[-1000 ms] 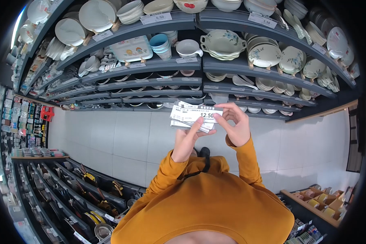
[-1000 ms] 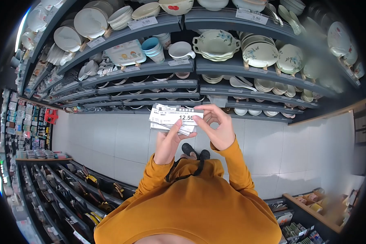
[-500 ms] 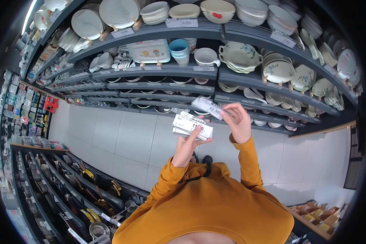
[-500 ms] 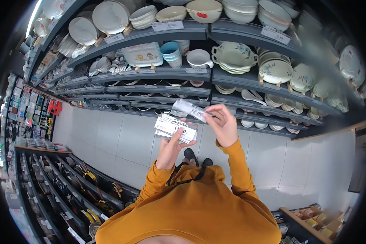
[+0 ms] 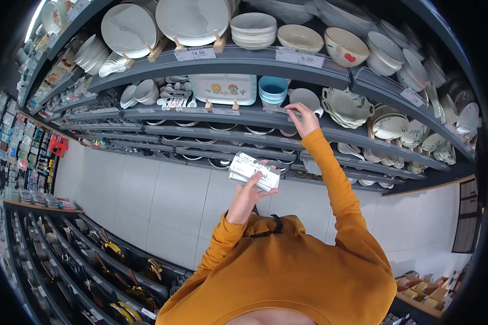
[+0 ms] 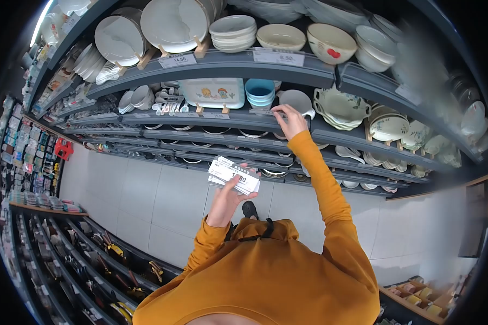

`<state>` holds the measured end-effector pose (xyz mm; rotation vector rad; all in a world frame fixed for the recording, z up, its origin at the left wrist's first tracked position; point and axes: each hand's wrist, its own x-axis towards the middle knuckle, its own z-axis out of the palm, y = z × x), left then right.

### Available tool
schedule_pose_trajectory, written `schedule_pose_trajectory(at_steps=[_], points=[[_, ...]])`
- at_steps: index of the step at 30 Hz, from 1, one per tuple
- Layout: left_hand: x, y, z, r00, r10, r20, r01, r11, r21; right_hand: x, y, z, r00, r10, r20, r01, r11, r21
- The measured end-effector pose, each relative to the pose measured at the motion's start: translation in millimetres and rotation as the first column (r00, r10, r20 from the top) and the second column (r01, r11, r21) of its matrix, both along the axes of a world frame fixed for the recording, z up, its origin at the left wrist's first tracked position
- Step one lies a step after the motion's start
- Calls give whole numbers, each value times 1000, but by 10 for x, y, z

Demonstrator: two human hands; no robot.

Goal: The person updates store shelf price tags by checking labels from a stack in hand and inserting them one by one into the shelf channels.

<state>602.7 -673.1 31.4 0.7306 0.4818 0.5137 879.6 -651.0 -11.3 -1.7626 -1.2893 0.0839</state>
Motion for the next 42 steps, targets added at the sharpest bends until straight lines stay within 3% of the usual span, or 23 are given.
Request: schedule_pose_trajectory(at_steps=[4, 11, 14, 18, 21, 29, 33, 36, 38, 42], points=[[-98, 456, 31, 999, -23, -25, 23, 1000, 16, 148, 368, -335, 1000, -10, 0, 10, 995, -96], [-182, 1002, -139, 995, -75, -59, 75, 997, -10, 33, 317, -285, 996, 15, -89, -33, 978, -205], [-169, 1131, -177, 994, -105, -36, 104, 994, -32, 21, 311, -349, 997, 51, 64, -33, 965, -262], [-109, 1216, -180, 988, -152, -14, 151, 988, -37, -95, 296, -319, 951, 17, 310, 53, 975, -215], [-80, 1257, -156, 982, -186, -7, 186, 982, -47, -212, 160, -260, 901, -138, 411, 188, 978, -84], [-24, 1329, -169, 956, -293, -6, 292, 955, -59, -199, -42, -264, 893, -137, 428, 224, 962, -158], [-43, 1326, 15, 957, -288, 33, 288, 958, -9, -434, -5, 58, 870, -179, 460, 197, 980, 8], [-92, 1245, 96, 971, -220, 96, 216, 975, 53, -947, -92, 384, 986, -156, -51, 156, 988, -6], [-116, 1157, 149, 983, -146, 107, 139, 988, 72, -1319, -170, 557, 933, -39, -358, 80, 992, 102], [-253, 897, 275, 990, -65, 122, 48, 989, 141, -1814, -405, 727, 875, 28, -483, 64, 983, 171]])
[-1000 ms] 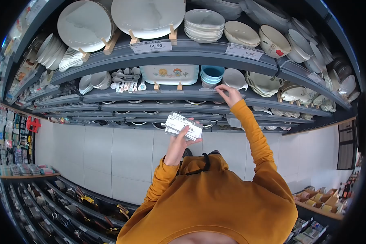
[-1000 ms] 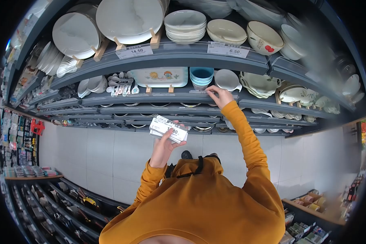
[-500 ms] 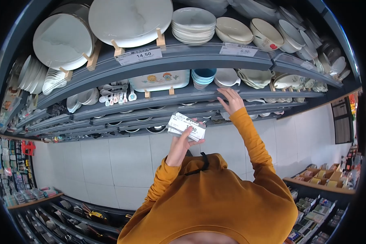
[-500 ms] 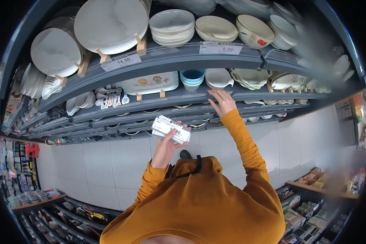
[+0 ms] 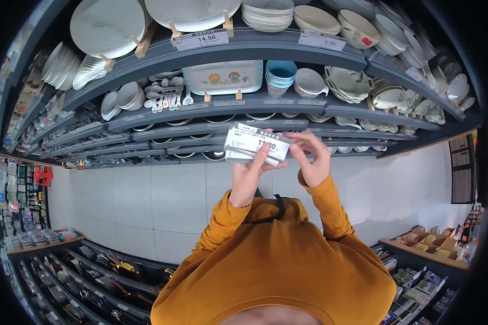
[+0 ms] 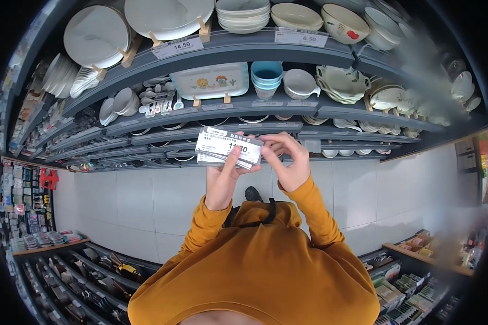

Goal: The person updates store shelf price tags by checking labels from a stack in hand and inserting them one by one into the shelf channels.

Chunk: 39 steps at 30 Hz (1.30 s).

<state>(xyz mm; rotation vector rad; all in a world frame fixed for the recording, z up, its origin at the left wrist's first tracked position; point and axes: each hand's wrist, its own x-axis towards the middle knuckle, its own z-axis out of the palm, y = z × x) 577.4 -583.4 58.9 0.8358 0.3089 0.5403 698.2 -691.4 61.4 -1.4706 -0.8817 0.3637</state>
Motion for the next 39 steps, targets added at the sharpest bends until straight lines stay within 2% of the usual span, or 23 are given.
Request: schedule_pose_trajectory(at_steps=[4, 6, 13, 19, 26, 33, 36, 39], points=[[-174, -361, 28, 999, 36, -18, -35, 997, 62, -250, -322, 88, 998, -44, -47, 47, 997, 54], [-253, -566, 32, 999, 25, -23, -23, 996, 88, -353, -529, 85, 998, -67, -15, 68, 996, 65], [-585, -1278, 60, 998, -47, -35, 48, 999, 12, -757, -1224, 134, 987, -157, -22, 158, 986, 60], [-941, -1567, 165, 995, -100, -31, 100, 995, 3, -1077, -1565, 193, 979, -196, -52, 200, 977, 70], [-1437, -1469, 194, 998, -64, -24, 64, 998, 9, -1494, -1474, 271, 968, -183, -174, 198, 977, 77], [-2177, -1049, 134, 998, -35, -55, 35, 999, -6, -2267, -1013, 120, 987, -85, -137, 97, 991, 91], [-2633, -767, 28, 993, -44, -112, 51, 997, 53, -2620, -778, -33, 957, -71, -280, 102, 990, 95], [-3105, -453, -73, 984, -45, -172, 53, 998, 38, -2955, -458, -102, 912, -18, -410, 86, 985, 149]])
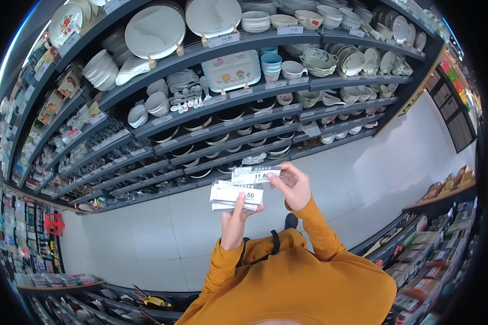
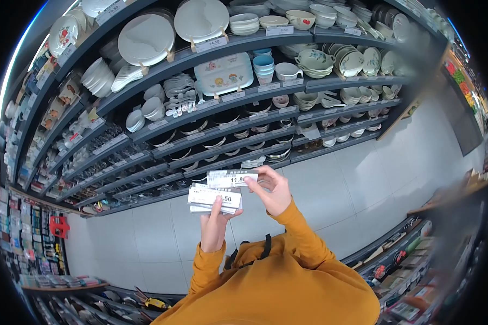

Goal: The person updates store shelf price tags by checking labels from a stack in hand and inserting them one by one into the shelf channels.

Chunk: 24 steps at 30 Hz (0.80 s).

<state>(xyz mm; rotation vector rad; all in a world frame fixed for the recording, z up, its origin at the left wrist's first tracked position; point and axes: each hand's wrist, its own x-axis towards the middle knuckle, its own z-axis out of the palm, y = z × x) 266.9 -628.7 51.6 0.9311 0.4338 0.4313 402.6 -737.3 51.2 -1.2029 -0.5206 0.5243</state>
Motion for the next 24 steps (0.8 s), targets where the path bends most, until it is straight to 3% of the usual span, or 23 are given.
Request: schedule_pose_trajectory(at_steps=[7, 12, 17, 20, 24], points=[[-694, 455, -121, 998, 20, -62, -25, 997, -77, -622, 522, 2, 993, 65, -96, -67, 998, -17], [-869, 567, -199, 998, 36, -58, -43, 990, -134, -749, 675, -117, 998, 58, -2, -58, 997, 45], [-860, 554, -189, 997, 31, -69, -40, 990, -133, -690, 633, -158, 992, 92, -80, -84, 991, 102], [-716, 466, -165, 997, -2, -83, -9, 991, -134, -603, 498, -122, 998, 44, 42, -45, 998, 34], [-369, 219, -155, 997, -64, -44, 58, 990, -128, -342, 135, -102, 1000, -7, -28, 9, 997, 81]])
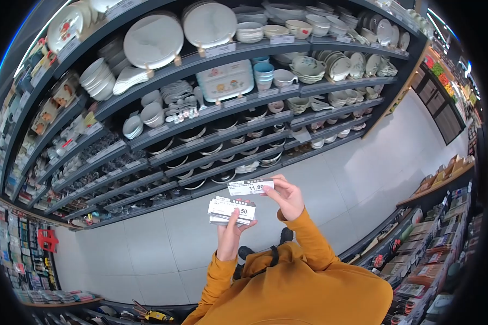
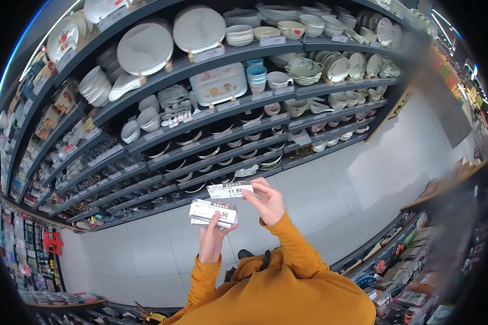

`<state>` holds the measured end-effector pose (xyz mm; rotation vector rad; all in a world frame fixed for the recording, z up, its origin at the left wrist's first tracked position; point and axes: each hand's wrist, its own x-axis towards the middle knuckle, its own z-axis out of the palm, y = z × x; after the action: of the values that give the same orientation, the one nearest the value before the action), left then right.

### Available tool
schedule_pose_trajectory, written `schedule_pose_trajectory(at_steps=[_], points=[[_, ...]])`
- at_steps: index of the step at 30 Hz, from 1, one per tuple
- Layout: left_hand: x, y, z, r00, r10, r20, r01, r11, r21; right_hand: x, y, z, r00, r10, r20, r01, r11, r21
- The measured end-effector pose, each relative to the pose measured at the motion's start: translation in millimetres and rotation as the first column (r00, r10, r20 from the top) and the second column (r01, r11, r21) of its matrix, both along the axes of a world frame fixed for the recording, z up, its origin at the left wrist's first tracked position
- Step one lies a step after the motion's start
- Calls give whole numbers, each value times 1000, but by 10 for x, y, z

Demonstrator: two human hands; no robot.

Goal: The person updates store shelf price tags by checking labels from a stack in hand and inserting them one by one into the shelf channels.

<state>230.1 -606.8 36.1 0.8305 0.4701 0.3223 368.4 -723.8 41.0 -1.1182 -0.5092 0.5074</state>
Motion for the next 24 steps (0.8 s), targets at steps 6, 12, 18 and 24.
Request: schedule_pose_trajectory(at_steps=[6, 12, 18, 24], points=[[721, -670, 49, 987, -157, 32, 157, 987, 20, 579, -854, -19, 990, -122, -68, 123, 992, 9], [1376, -1457, -4, 953, -302, -27, 301, 953, -38, 1192, -1781, -191, 969, -227, -93, 219, 971, -92], [1853, -1955, -12, 931, -364, -30, 361, 930, -65, 1611, -2330, -200, 956, -270, -118, 262, 962, -80], [2273, -2220, 19, 914, -403, -39, 401, 914, -56, 2015, -2645, -79, 945, -327, -8, 324, 939, -116]])
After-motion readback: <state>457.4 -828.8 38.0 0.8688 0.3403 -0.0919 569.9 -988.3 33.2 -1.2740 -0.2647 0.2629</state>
